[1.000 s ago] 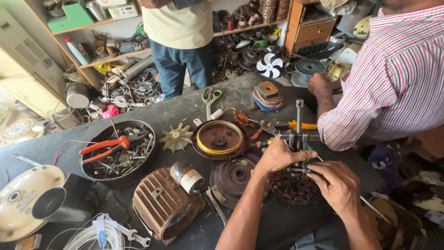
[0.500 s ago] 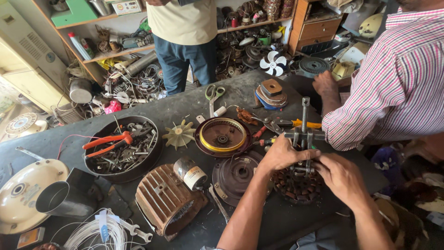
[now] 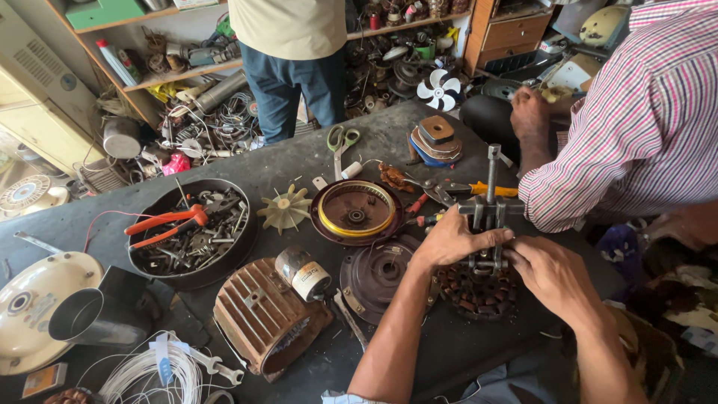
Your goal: The person uses a screwdriver and a metal press tool to adjust a small cylindrical component on a workbench. They repeatedly tighten and loosen the press, reposition the component, and make fine adjustments while other motor parts and tools remain on the table.
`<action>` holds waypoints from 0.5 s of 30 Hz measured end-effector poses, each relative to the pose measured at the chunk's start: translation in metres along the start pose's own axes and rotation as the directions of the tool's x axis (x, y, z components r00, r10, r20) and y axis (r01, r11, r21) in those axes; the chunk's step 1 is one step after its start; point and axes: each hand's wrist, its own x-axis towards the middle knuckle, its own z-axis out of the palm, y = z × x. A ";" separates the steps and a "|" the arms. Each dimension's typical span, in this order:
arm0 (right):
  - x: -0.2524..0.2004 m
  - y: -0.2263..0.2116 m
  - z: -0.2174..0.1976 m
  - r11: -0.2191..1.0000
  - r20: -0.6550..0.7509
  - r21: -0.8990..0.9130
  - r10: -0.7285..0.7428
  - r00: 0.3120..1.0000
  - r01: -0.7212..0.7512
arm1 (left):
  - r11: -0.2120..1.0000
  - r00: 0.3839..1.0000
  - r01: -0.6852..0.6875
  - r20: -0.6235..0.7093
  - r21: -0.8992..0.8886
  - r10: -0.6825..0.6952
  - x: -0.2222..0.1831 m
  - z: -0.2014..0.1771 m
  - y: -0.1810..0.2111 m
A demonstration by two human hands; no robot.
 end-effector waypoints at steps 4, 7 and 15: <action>0.004 0.005 0.003 0.991 0.027 0.132 0.011 1.000 -0.014 | 0.999 1.000 -0.026 0.000 0.037 0.026 0.000 -0.002 0.000; 0.006 0.005 0.005 0.985 -0.078 0.153 -0.066 0.995 0.077 | 0.999 0.999 -0.035 -0.002 -0.033 0.035 -0.001 -0.002 0.004; -0.001 -0.001 0.005 0.977 -0.270 0.080 -0.169 0.948 0.197 | 0.993 0.999 -0.033 -0.015 0.117 0.035 0.004 -0.007 -0.002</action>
